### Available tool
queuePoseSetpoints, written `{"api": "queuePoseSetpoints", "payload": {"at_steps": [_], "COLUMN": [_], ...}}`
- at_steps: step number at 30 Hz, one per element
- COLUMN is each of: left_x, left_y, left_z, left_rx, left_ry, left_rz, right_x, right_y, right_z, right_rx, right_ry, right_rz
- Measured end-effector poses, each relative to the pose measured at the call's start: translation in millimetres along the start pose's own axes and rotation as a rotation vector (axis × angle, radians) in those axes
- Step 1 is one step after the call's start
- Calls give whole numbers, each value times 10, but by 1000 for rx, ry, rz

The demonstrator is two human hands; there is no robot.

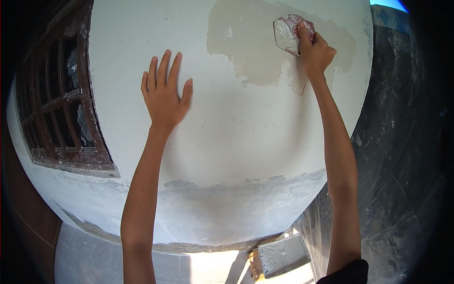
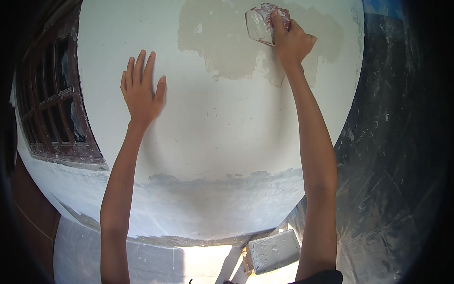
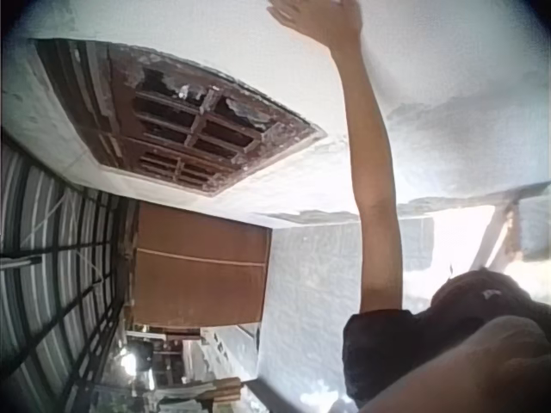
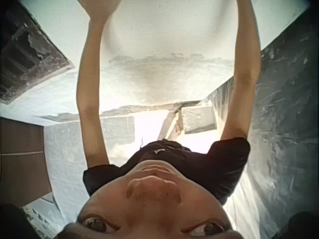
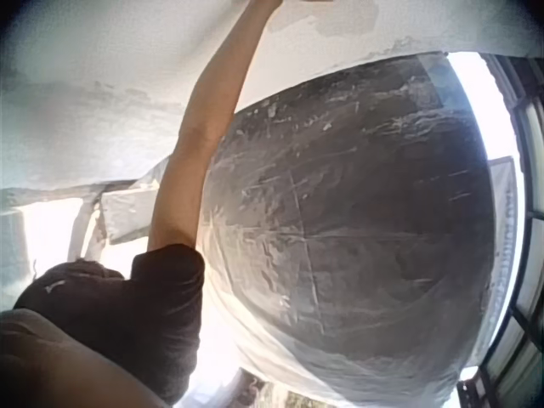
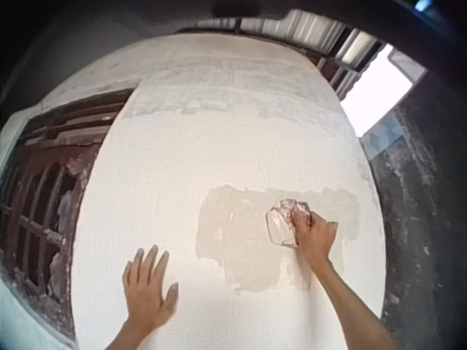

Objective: The person applies wall putty to a damaged section of a white wall using a putty knife, scooping the material from a putty tray and spreading it onto the wall.

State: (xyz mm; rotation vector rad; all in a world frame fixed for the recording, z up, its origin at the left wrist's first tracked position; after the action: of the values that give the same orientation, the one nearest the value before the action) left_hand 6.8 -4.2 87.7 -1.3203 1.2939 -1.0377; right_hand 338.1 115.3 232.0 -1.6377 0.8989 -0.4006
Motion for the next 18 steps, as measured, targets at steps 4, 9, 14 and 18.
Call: {"api": "queuePoseSetpoints", "payload": {"at_steps": [4,9,14,18], "left_x": [-14,-21,10,12], "left_y": [-23,15,-11,7], "left_z": [21,-18,7,10], "left_rx": [-9,-6,-6,-16], "left_ry": [-7,-22,-20,-20], "left_rz": [5,7,-3,-1], "right_x": [389,329,-195,-174], "right_y": [-355,-53,379,203], "right_z": [488,40,-507,-103], "right_rx": [-130,-287,-26,3], "right_ry": [165,-360,-291,-103], "right_rz": [178,36,-296,-191]}}
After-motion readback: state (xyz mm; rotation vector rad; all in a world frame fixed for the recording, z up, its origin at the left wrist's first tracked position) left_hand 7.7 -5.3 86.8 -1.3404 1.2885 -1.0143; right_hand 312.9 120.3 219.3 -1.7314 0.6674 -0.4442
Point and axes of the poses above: each hand's wrist, its own y-axis away from the middle knuckle, its own x-axis out of the back of the hand, z = x × y, the point moved 9 cm from there along -y, towards the middle knuckle, and after that the axes turned 5 degrees about -x, right-handed, at the moved point
